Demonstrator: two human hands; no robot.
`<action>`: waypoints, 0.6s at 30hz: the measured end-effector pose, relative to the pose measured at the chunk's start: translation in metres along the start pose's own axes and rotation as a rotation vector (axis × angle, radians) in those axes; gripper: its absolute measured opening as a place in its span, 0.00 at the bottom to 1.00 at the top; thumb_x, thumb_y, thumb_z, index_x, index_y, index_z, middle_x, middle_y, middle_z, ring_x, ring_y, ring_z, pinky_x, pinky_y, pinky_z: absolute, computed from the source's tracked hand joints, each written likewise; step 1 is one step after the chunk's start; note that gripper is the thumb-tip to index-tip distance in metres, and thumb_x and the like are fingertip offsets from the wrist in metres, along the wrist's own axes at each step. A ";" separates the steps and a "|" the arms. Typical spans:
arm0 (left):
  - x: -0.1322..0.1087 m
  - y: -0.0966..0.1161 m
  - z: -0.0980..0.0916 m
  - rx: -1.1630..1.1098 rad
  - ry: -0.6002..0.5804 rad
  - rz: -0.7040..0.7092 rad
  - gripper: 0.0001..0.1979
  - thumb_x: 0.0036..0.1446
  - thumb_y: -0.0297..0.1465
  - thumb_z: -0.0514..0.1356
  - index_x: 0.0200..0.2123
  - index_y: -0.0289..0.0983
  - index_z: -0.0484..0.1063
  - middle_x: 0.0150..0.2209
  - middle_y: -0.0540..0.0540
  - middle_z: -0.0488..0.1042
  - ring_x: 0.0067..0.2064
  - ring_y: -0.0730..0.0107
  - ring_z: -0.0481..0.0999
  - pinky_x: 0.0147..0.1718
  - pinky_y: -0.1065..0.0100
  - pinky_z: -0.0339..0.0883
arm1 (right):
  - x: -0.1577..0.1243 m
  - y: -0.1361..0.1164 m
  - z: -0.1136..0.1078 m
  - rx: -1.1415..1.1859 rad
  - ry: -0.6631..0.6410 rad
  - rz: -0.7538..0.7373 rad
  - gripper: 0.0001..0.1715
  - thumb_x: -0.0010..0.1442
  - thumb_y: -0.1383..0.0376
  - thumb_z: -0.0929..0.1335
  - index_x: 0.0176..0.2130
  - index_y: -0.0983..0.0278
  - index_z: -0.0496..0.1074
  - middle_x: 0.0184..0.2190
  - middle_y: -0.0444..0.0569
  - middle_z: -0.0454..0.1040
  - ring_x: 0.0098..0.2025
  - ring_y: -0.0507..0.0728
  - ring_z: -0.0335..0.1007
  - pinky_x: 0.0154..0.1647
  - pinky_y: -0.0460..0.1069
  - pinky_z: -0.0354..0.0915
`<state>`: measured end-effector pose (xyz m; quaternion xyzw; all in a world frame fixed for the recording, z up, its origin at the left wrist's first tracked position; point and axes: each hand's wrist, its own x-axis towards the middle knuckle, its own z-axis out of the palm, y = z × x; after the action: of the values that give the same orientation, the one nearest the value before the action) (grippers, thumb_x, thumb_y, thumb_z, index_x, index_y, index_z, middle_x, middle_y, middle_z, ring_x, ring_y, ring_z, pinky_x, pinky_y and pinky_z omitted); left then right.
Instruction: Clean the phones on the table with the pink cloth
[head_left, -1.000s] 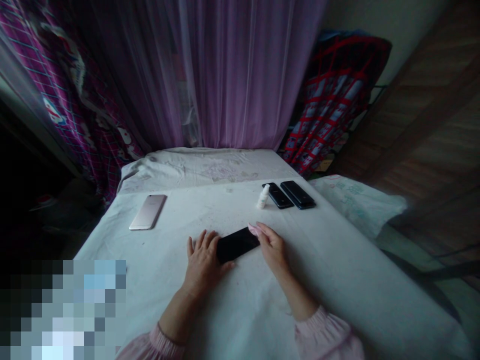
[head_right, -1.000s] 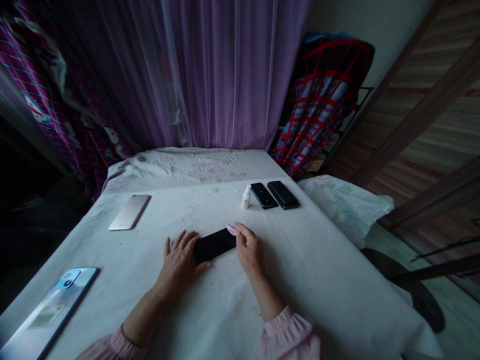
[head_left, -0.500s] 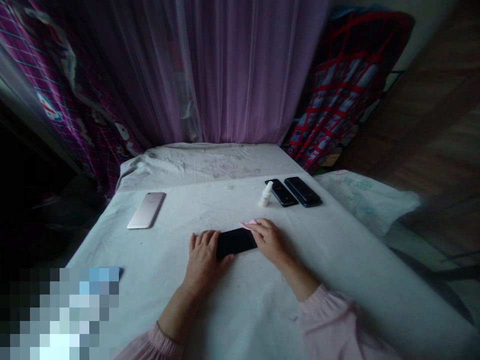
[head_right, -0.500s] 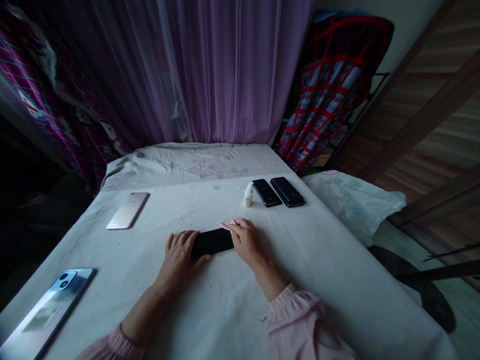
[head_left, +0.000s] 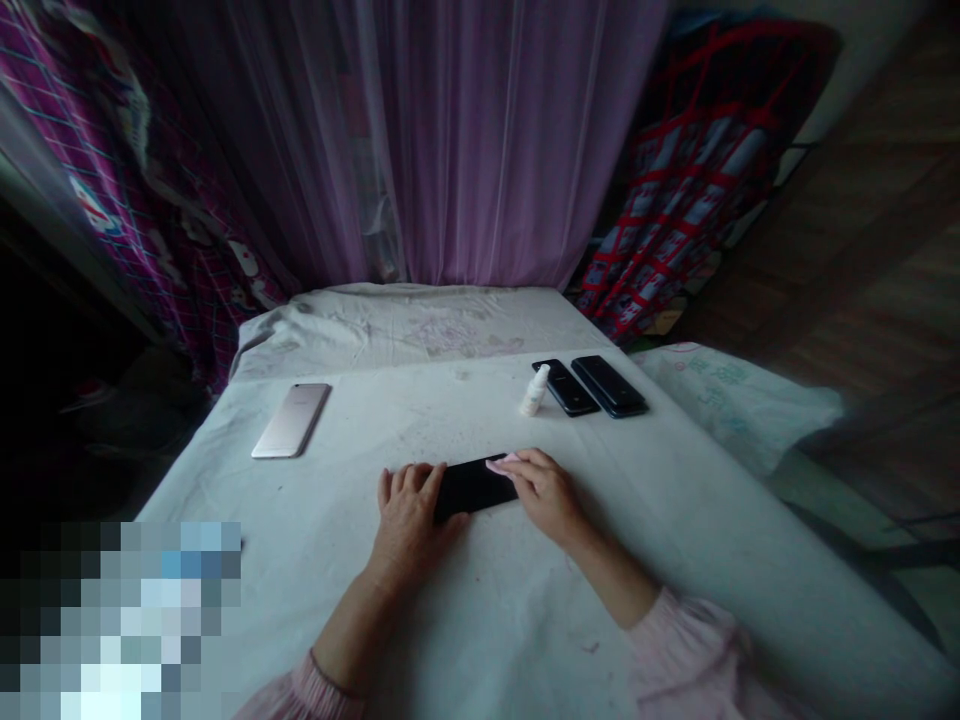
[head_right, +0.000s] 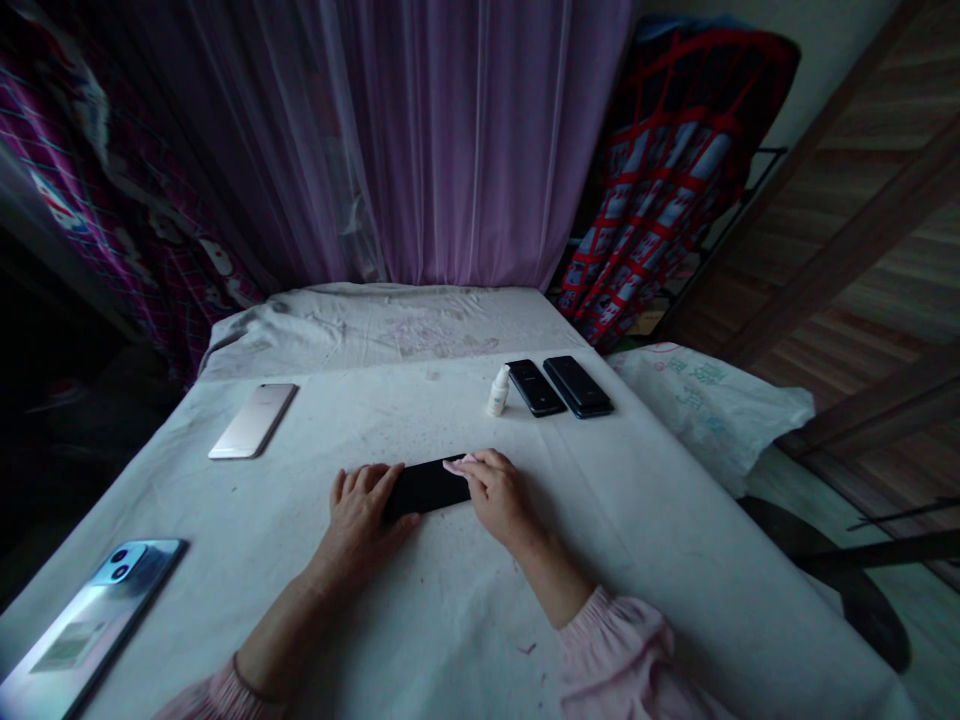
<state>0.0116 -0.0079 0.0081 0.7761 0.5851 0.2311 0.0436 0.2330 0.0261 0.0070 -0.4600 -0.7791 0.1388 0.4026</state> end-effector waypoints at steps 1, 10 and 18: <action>0.000 0.000 0.000 0.000 -0.003 0.002 0.29 0.51 0.39 0.64 0.56 0.39 0.66 0.49 0.39 0.70 0.52 0.48 0.67 0.58 0.39 0.46 | 0.006 0.004 0.005 -0.010 0.015 0.014 0.19 0.61 0.73 0.61 0.43 0.59 0.78 0.36 0.49 0.75 0.39 0.54 0.73 0.42 0.48 0.71; -0.001 0.002 0.000 0.009 0.026 -0.020 0.28 0.52 0.40 0.63 0.56 0.39 0.66 0.49 0.39 0.70 0.52 0.49 0.67 0.58 0.40 0.47 | -0.006 -0.002 0.004 0.019 0.049 0.080 0.19 0.61 0.72 0.62 0.44 0.57 0.78 0.37 0.48 0.75 0.40 0.53 0.74 0.42 0.47 0.71; 0.001 -0.002 0.004 -0.017 0.024 -0.009 0.28 0.50 0.37 0.64 0.55 0.40 0.67 0.49 0.39 0.70 0.52 0.49 0.67 0.58 0.42 0.49 | -0.020 -0.006 -0.001 0.028 0.025 0.104 0.20 0.61 0.73 0.62 0.44 0.56 0.78 0.37 0.48 0.75 0.40 0.53 0.74 0.44 0.48 0.71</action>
<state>0.0120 -0.0055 0.0040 0.7702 0.5871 0.2452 0.0444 0.2352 0.0060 0.0014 -0.4958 -0.7471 0.1649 0.4109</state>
